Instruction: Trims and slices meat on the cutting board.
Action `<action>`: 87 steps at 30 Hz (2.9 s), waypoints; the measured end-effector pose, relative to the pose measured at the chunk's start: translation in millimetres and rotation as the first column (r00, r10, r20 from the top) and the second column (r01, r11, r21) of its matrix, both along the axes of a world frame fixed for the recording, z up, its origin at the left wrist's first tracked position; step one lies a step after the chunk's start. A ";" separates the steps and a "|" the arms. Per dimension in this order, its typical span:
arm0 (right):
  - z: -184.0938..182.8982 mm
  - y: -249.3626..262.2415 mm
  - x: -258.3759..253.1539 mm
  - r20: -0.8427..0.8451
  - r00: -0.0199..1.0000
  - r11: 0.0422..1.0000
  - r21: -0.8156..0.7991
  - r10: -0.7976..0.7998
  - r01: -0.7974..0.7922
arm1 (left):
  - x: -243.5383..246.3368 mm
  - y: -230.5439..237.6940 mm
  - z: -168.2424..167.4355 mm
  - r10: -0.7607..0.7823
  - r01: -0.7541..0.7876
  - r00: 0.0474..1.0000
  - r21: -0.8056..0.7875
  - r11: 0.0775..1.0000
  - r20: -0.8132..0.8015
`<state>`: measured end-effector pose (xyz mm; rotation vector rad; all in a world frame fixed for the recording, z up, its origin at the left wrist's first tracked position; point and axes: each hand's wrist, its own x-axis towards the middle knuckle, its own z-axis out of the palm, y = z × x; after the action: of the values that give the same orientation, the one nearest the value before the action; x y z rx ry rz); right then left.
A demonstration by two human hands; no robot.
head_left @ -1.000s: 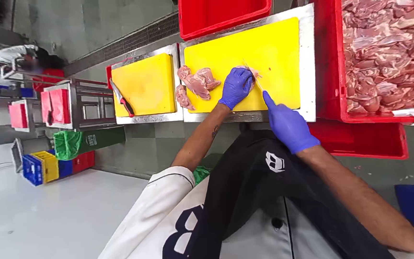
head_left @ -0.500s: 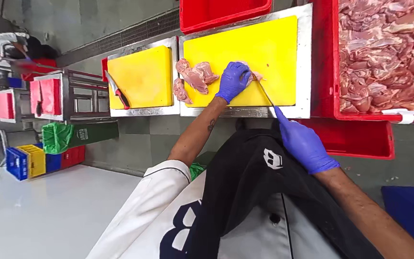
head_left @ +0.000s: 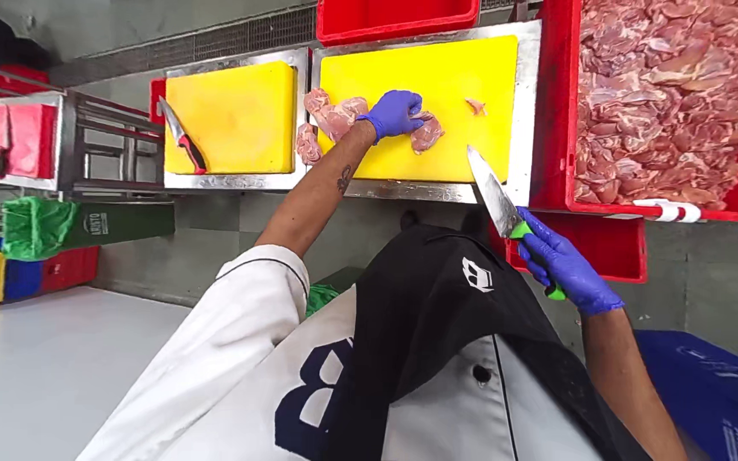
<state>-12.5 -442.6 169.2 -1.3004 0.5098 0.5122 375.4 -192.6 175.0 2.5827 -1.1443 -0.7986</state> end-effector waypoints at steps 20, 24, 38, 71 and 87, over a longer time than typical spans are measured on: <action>0.7 71.8 87.3 0.088 0.991 0.977 -0.196 0.104 -0.086 | -99.1 43.7 -20.1 0.603 -0.621 0.783 -0.209 0.755 -0.152; 8.1 92.6 82.7 0.175 0.970 0.807 -0.590 0.170 -0.035 | -93.6 55.8 -22.8 0.587 -0.587 0.804 -0.272 0.762 -0.091; 56.7 133.8 62.2 -0.153 0.829 0.170 -0.944 0.537 -0.284 | -100.8 52.5 -45.2 0.300 -0.190 0.942 -0.502 0.844 0.147; 47.0 112.9 63.5 -0.041 0.879 0.315 -0.925 0.475 -0.213 | -102.6 22.4 -40.2 0.289 -0.198 0.948 -0.467 0.862 0.131; 35.4 111.5 57.8 -0.120 0.861 0.277 -0.917 0.495 -0.286 | -62.2 23.4 -30.1 0.386 -0.329 0.919 -0.384 0.862 0.078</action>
<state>45.2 -331.1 204.6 -2.6296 0.2664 0.5040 313.2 -169.2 144.9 2.4532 -0.7185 -0.2749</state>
